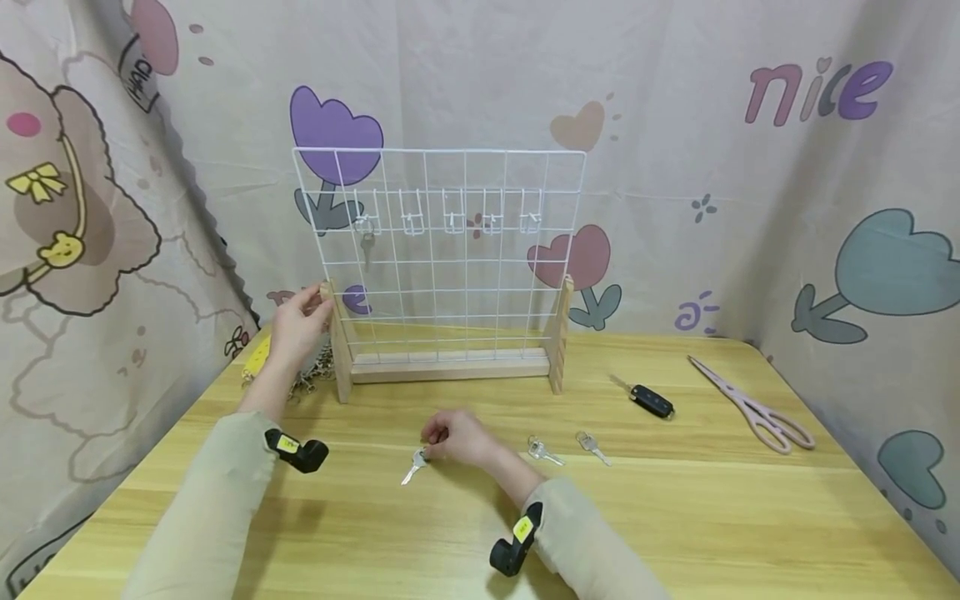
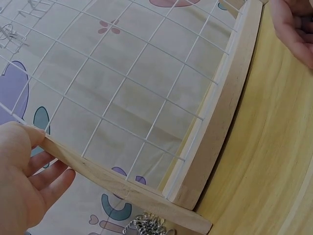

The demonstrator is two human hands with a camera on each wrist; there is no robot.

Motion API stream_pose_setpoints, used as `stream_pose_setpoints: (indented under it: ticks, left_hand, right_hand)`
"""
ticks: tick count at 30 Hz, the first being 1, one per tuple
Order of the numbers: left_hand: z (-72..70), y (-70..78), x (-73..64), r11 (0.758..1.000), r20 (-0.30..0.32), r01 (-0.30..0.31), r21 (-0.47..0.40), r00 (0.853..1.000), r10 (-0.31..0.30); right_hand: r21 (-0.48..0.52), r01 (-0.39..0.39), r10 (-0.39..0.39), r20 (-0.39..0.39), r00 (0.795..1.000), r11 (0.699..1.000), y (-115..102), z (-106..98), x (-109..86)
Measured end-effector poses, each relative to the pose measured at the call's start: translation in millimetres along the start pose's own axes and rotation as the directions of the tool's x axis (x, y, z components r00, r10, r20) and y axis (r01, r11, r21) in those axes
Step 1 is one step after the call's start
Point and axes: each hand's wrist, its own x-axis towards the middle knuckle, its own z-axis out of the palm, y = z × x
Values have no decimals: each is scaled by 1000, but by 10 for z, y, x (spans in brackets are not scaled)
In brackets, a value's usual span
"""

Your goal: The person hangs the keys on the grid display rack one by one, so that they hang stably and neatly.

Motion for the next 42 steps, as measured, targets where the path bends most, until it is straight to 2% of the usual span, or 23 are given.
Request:
stream_pose_setpoints:
  ticks: [5, 10, 17, 30, 35, 38, 42]
  left_hand:
    - [5, 9, -14, 1000, 10, 17, -16, 1000, -17]
    - [3, 3, -13, 1000, 12, 17, -25, 1000, -16]
    - [6, 17, -18, 1000, 11, 9, -13, 1000, -8]
    - [5, 39, -32, 1000, 1, -7, -24, 1000, 7]
    - [9, 35, -31, 1000, -6, -7, -17, 1000, 7]
    - [11, 33, -27, 1000, -9, -8, -9, 1000, 8]
    - [7, 32, -24, 1000, -7, -11, -2, 1000, 11]
  right_hand:
    - [-109, 28, -27, 8, 1000, 994, -21, 23, 2]
    - [-135, 25, -21, 26, 999, 990, -50, 22, 6]
    - [-132, -6, 16, 77, 997, 991, -78, 7, 26]
    - [-148, -5, 27, 143, 989, 989, -121, -38, 47]
    - [-120, -32, 53, 175, 983, 992, -144, -40, 49]
    - [-111, -54, 73, 177, 982, 992, -166, -41, 41]
    - [-107, -76, 90, 133, 987, 991, -169, -37, 37]
